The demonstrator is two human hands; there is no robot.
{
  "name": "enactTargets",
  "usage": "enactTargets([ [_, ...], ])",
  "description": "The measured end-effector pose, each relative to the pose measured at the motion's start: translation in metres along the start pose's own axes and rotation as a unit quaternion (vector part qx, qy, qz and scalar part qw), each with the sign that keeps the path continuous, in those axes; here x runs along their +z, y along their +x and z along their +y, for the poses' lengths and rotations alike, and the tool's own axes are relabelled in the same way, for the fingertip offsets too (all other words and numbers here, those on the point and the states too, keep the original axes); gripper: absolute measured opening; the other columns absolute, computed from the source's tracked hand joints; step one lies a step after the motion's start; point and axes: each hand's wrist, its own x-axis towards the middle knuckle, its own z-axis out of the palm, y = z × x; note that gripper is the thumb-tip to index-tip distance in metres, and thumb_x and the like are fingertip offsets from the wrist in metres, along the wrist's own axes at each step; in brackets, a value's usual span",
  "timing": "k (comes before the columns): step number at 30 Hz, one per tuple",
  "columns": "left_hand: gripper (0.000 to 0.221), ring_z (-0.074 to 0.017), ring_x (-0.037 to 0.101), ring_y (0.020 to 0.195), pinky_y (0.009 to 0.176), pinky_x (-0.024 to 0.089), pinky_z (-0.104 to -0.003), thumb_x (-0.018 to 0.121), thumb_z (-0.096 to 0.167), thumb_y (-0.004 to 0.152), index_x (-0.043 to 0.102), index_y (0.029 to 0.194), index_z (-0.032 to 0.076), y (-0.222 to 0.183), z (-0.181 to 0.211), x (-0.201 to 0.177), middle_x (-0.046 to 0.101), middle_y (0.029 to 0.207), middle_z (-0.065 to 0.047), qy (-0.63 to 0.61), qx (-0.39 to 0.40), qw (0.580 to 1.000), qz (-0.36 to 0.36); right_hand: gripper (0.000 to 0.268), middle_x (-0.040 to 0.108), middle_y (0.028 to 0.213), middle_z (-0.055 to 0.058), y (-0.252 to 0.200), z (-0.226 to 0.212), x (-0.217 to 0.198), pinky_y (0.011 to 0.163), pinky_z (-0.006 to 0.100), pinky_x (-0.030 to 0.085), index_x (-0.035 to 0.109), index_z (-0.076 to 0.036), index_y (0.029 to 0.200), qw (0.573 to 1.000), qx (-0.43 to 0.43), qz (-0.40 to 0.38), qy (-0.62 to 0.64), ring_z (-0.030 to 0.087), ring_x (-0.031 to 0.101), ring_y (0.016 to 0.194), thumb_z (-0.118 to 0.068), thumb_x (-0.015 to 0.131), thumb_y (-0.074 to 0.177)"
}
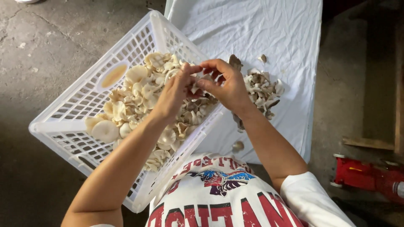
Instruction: Sorting and inspecting mushrooms from a plastic crate and placing them on a table.
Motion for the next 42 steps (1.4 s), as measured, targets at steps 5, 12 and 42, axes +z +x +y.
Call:
enactTargets([
  [5,0.05,-0.0223,0.073,0.093,0.08,0.06,-0.033,0.058,0.039,0.1,0.056,0.137,0.006,0.016,-0.034,-0.042,0.072,0.104,-0.015,0.106,0.052,0.993,0.03,0.012,0.069,0.077,0.005,-0.013,0.031,-0.027,0.062,0.024,0.056,0.069,-0.008,0.097,0.987,-0.004,0.125,0.1,0.01,0.065,0.067,-0.009,0.08,0.091],
  [12,0.077,-0.0345,0.072,0.078,0.082,0.056,-0.043,0.031,0.085,0.097,0.079,0.062,0.035,0.037,-0.081,-0.084,0.071,0.066,-0.004,0.496,-0.082,0.858,0.104,0.005,0.065,0.073,0.01,-0.089,0.158,-0.078,0.055,0.032,0.048,0.07,-0.005,0.094,0.951,0.165,0.246,-0.088,0.016,0.057,0.064,-0.004,0.066,0.096],
  [42,0.02,-0.0254,0.072,0.077,0.073,0.059,-0.04,0.076,0.018,0.083,0.071,0.102,0.024,0.07,-0.11,-0.122,0.069,0.075,-0.003,0.516,0.168,0.838,0.055,0.041,0.049,0.124,0.013,-0.263,0.244,-0.042,0.105,0.053,0.047,0.061,-0.016,0.118,0.933,0.203,0.069,-0.29,0.045,0.055,0.123,-0.015,0.076,0.08],
])
